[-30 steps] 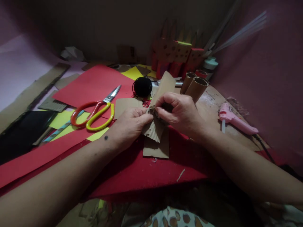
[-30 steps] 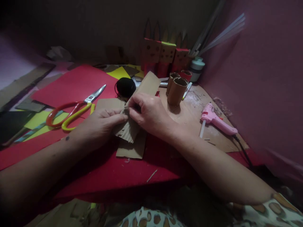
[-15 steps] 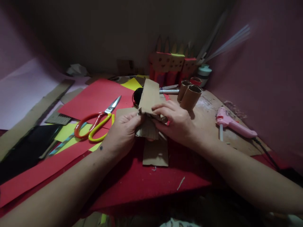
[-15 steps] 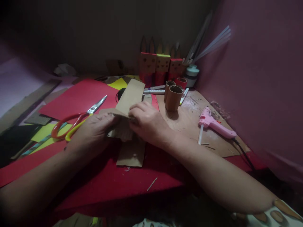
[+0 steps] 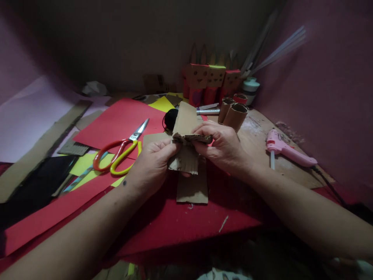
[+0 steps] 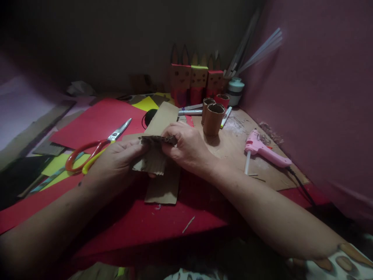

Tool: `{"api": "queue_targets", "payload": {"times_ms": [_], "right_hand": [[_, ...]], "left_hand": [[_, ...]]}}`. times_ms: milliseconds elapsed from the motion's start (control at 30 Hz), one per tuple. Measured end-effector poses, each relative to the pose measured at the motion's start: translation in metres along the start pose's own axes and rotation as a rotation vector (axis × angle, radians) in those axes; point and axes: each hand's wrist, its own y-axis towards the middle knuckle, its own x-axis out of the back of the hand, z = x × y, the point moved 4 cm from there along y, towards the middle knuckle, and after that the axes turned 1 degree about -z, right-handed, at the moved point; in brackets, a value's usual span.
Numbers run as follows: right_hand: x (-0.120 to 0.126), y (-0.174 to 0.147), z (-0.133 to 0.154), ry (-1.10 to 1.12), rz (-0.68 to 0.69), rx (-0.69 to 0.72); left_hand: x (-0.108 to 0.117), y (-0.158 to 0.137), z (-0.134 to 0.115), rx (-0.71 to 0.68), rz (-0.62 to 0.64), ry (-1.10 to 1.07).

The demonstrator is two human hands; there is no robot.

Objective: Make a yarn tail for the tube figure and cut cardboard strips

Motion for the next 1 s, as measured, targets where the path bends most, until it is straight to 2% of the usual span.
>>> {"api": "queue_targets", "payload": {"times_ms": [100, 167, 267, 367, 433, 533, 600, 667, 767, 867, 933, 1000], "right_hand": [[0.002, 0.001, -0.002, 0.133, -0.072, -0.07], [0.001, 0.0, -0.006, 0.251, -0.116, -0.169], [-0.012, -0.004, -0.009, 0.519, 0.019, -0.35], [-0.02, -0.008, -0.007, 0.602, 0.11, -0.385], [-0.021, -0.009, -0.005, 0.549, 0.099, -0.372], [-0.018, -0.009, -0.003, 0.521, 0.1, -0.367], [-0.016, -0.009, -0.001, 0.574, 0.092, -0.38], [-0.016, -0.009, 0.0, 0.659, 0.074, -0.431], [-0.02, -0.011, 0.001, 0.838, 0.052, -0.541], [-0.032, -0.011, 0.008, 1.092, 0.13, -0.562], [-0.039, -0.011, 0.012, 1.214, 0.17, -0.571], [-0.043, -0.011, 0.013, 1.252, 0.145, -0.602]], "left_hand": [[0.001, -0.003, -0.006, -0.07, -0.06, -0.01], [0.001, -0.005, -0.012, -0.117, -0.106, 0.002], [0.003, -0.003, -0.008, -0.098, -0.137, -0.035], [0.012, 0.004, 0.002, -0.125, -0.226, 0.026], [0.02, 0.008, 0.005, -0.255, -0.31, 0.203], [0.026, 0.007, 0.003, -0.516, -0.461, 0.664], [0.026, 0.003, 0.0, -0.659, -0.516, 0.913], [0.024, -0.001, -0.003, -0.766, -0.494, 1.013], [0.019, -0.005, -0.007, -0.877, -0.353, 0.991], [0.016, -0.006, -0.008, -0.889, -0.224, 0.932], [0.017, -0.007, -0.008, -0.884, -0.214, 0.92], [0.018, -0.008, -0.008, -0.868, -0.233, 0.902]]}}
